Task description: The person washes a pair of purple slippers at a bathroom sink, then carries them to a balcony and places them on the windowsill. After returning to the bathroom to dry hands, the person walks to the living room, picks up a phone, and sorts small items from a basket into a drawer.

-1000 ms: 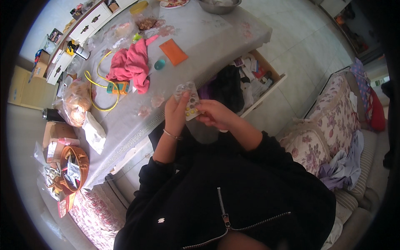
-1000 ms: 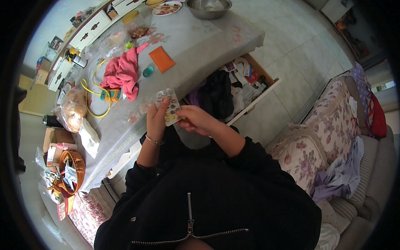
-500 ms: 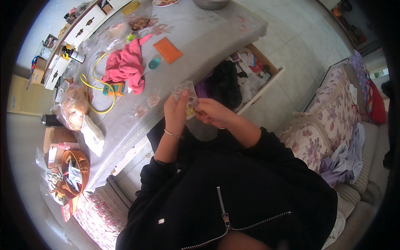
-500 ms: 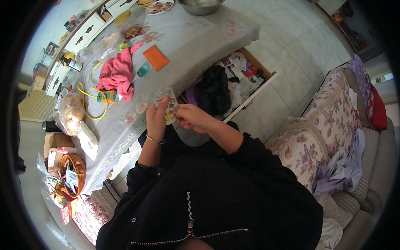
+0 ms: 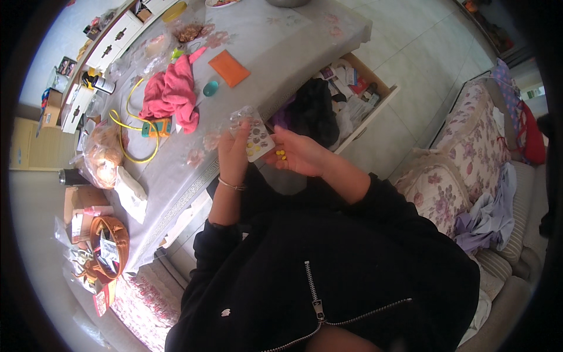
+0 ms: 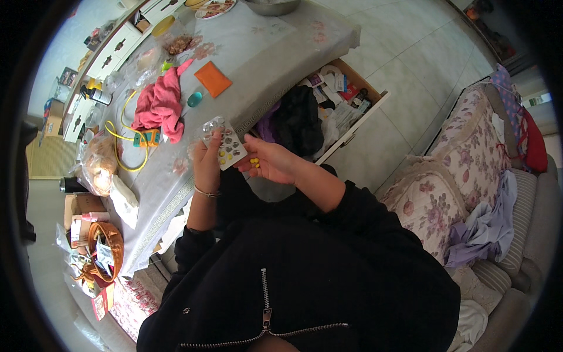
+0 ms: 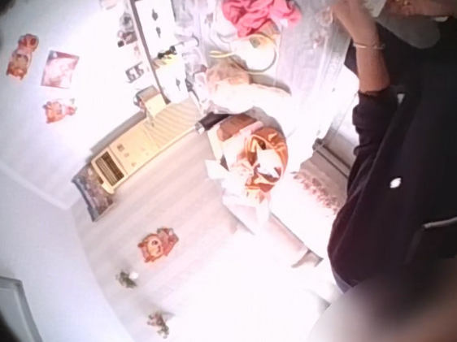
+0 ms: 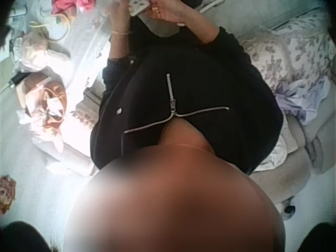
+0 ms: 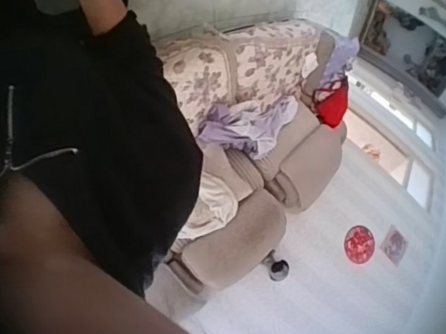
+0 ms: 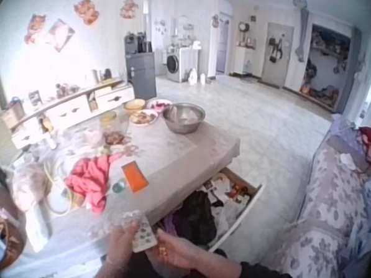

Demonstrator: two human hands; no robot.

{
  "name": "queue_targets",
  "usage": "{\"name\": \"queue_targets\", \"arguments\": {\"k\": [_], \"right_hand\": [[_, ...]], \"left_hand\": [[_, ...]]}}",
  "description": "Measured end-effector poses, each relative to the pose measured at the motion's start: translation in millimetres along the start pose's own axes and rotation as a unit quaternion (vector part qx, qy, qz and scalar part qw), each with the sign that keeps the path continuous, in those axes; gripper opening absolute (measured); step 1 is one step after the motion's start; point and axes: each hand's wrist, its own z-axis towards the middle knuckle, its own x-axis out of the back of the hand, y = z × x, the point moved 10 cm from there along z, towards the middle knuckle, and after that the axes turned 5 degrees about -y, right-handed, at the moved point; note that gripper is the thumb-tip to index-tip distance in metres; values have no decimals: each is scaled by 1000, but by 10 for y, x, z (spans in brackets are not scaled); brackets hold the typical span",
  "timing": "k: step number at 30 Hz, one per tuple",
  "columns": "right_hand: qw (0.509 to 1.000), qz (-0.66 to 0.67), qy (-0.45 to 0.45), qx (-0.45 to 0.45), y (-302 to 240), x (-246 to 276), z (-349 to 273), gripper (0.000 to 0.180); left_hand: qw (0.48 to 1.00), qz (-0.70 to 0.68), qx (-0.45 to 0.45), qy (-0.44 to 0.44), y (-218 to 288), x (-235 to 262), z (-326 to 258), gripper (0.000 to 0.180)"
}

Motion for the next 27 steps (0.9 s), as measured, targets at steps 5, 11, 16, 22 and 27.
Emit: {"name": "queue_targets", "arguments": {"k": [5, 11, 16, 22, 27], "right_hand": [[994, -94, -48, 25, -23, -106, 43, 16], [997, -79, -19, 21, 9, 16, 72, 10], [993, -114, 29, 23, -27, 156, 77, 10], [987, -157, 23, -14, -57, 177, 49, 10], [987, -157, -2, -40, -40, 210, 38, 18]], "left_hand": [[1000, 19, -1, -20, -81, -120, -11, 32], [999, 40, -4, -18, -113, -137, 8, 34], [989, 125, -83, -11, -8, -273, 9, 32], [978, 166, -124, -14, -5, -309, 69, 27], [997, -62, 35, -32, -333, -271, 186, 27]]}}
